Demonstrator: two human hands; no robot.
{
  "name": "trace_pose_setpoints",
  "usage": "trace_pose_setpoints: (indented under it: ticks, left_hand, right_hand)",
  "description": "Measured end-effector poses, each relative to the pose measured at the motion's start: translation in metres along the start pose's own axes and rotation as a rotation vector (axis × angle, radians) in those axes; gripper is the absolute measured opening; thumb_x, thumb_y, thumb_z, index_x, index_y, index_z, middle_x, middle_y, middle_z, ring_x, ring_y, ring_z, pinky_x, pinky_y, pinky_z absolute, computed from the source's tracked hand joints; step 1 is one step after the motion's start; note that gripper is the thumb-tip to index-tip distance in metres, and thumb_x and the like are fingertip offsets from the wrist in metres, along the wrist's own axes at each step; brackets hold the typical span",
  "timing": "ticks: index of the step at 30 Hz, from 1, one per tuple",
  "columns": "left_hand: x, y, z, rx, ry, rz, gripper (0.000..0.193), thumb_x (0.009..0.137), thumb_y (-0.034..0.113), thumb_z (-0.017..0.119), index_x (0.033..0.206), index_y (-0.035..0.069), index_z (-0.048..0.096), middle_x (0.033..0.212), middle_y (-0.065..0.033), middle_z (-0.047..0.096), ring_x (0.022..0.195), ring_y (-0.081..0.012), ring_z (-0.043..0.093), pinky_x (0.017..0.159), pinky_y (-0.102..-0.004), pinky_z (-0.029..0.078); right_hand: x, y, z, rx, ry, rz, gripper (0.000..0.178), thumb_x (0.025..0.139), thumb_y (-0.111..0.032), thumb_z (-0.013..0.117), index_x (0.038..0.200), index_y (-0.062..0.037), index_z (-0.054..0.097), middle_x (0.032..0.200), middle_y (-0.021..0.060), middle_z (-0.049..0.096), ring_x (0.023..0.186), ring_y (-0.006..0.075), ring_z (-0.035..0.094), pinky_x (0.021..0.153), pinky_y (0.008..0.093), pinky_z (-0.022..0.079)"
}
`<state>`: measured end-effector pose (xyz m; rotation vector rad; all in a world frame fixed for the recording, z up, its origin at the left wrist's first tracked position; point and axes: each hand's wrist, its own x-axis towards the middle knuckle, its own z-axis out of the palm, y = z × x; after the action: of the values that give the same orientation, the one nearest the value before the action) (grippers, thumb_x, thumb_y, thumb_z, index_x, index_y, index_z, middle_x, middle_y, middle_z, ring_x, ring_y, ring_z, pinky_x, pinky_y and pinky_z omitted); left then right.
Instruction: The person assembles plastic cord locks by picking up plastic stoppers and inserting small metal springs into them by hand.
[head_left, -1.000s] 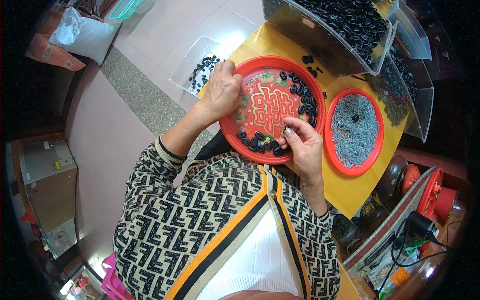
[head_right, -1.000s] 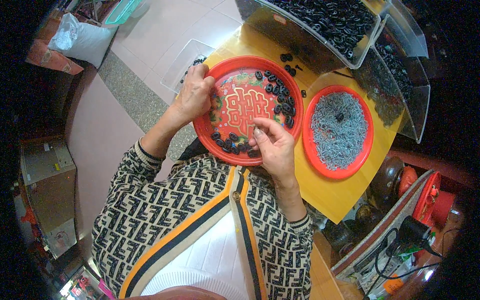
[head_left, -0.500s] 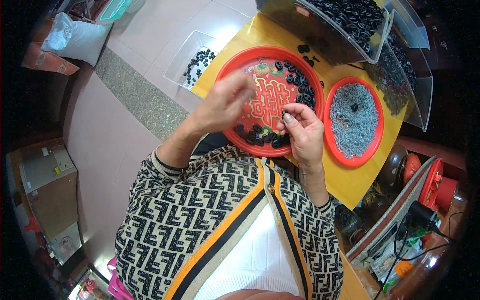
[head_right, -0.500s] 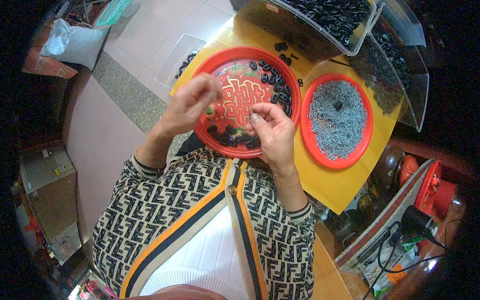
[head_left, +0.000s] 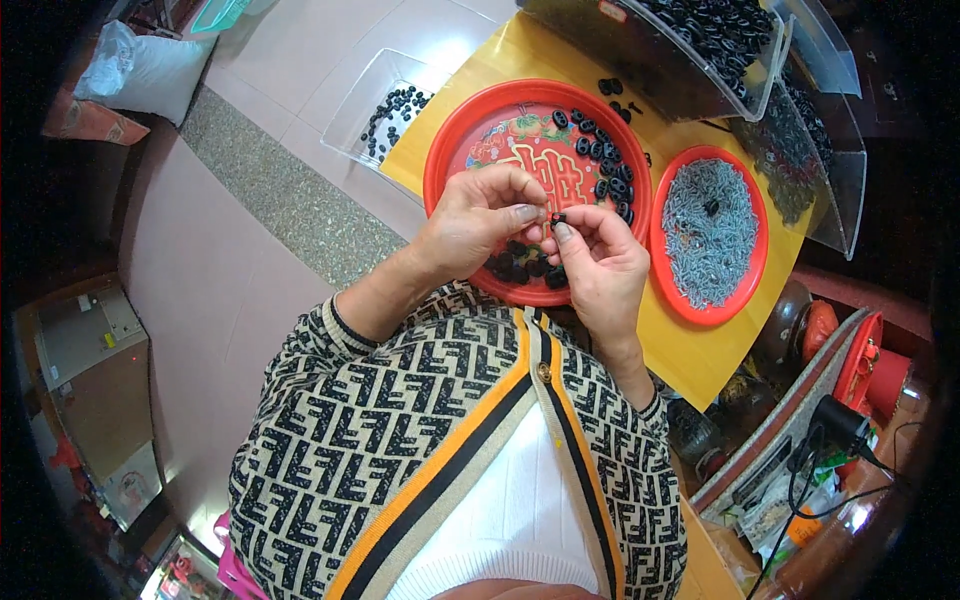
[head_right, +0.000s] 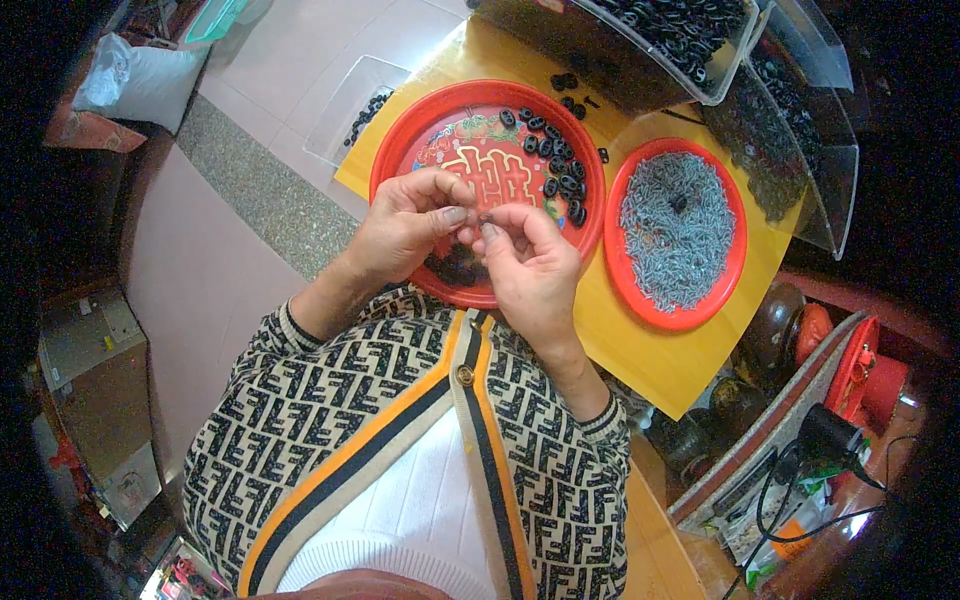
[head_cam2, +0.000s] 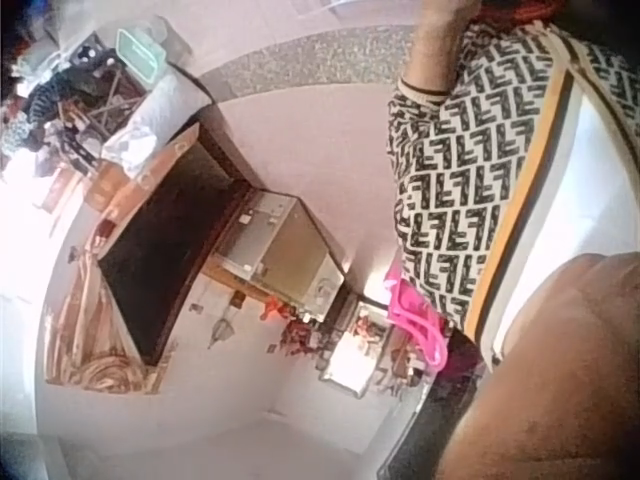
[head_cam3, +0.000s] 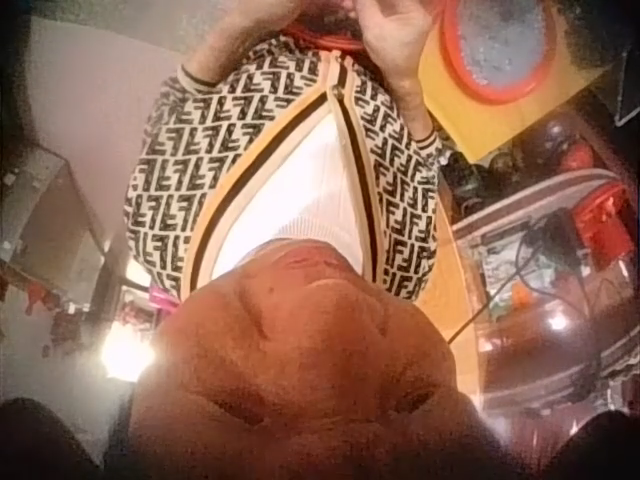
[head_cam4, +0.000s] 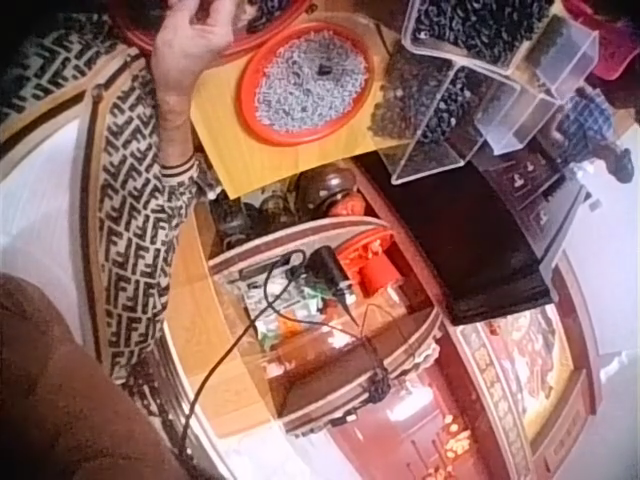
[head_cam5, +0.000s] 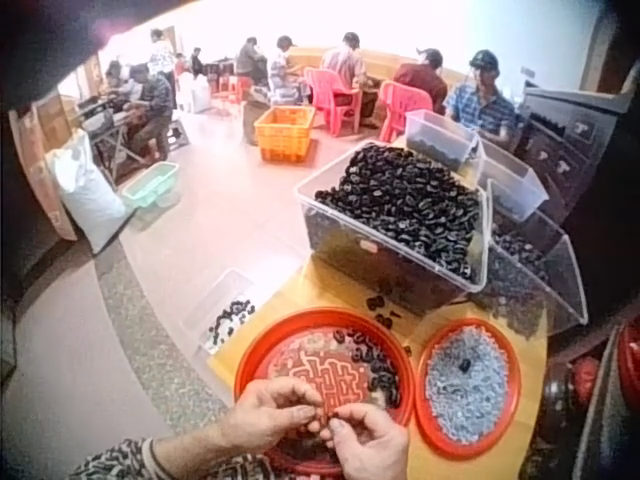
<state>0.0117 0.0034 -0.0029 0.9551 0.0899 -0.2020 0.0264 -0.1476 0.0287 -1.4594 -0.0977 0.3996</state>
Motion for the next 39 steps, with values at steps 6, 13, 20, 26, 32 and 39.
trace_pose_setpoints:
  ticks: [6,13,20,26,32,39]
  left_hand:
    - [-0.001,0.001,0.002,0.055,0.050,0.057,0.015,0.077,-0.003,0.056,0.091,-0.001,0.052,0.080,-0.0054,0.057,0.068,-0.0131,0.057,0.063,-0.0236,0.048]
    - [-0.003,0.005,0.007,0.148,0.052,0.089,0.012,0.077,-0.005,0.055,0.088,-0.001,0.052,0.076,-0.0036,0.056,0.069,-0.0091,0.056,0.061,-0.0208,0.047]
    - [-0.004,-0.001,0.007,0.257,0.039,0.168,0.014,0.076,-0.005,0.055,0.089,-0.001,0.051,0.080,-0.0031,0.055,0.073,-0.0089,0.055,0.065,-0.0223,0.047]
    - [0.000,-0.006,0.009,0.387,0.110,0.205,0.011,0.072,-0.010,0.055,0.079,-0.001,0.054,0.072,-0.0025,0.055,0.068,-0.0074,0.054,0.061,-0.0214,0.046]
    - [0.005,-0.003,0.016,0.476,0.140,0.203,0.009,0.071,-0.010,0.055,0.075,-0.002,0.054,0.068,-0.0030,0.056,0.066,-0.0069,0.054,0.058,-0.0216,0.046]
    - [0.016,-0.015,0.012,0.610,0.031,0.252,0.011,0.075,-0.008,0.053,0.084,-0.002,0.054,0.078,-0.0021,0.055,0.073,-0.0079,0.055,0.063,-0.0208,0.047]
  right_hand:
    - [-0.002,-0.003,0.003,-0.060,0.005,-0.039,0.011,0.080,0.003,0.052,0.091,0.0034,0.053,0.081,0.0058,0.059,0.073,0.0099,0.059,0.065,0.0203,0.049]
    - [-0.001,0.006,0.002,-0.172,0.056,-0.071,0.009,0.078,0.002,0.056,0.086,0.0021,0.056,0.075,0.0034,0.059,0.066,0.0066,0.057,0.058,0.0183,0.046]
    - [-0.001,0.011,0.002,-0.221,0.093,-0.103,0.007,0.076,0.000,0.059,0.082,0.0016,0.058,0.070,0.0020,0.058,0.062,0.0051,0.055,0.054,0.0184,0.044]
    - [0.000,0.016,0.000,-0.177,0.088,-0.085,0.006,0.075,0.001,0.058,0.082,0.0018,0.059,0.069,0.0019,0.058,0.059,0.0053,0.054,0.052,0.0186,0.043]
    - [0.005,0.020,-0.001,-0.149,0.103,-0.116,0.008,0.077,0.000,0.057,0.084,0.0022,0.059,0.070,0.0026,0.059,0.061,0.0071,0.057,0.054,0.0193,0.046]
    - [0.010,0.024,-0.017,-0.100,0.064,-0.015,0.006,0.080,-0.001,0.055,0.085,0.0019,0.056,0.072,0.0038,0.059,0.062,0.0085,0.059,0.054,0.0203,0.049]
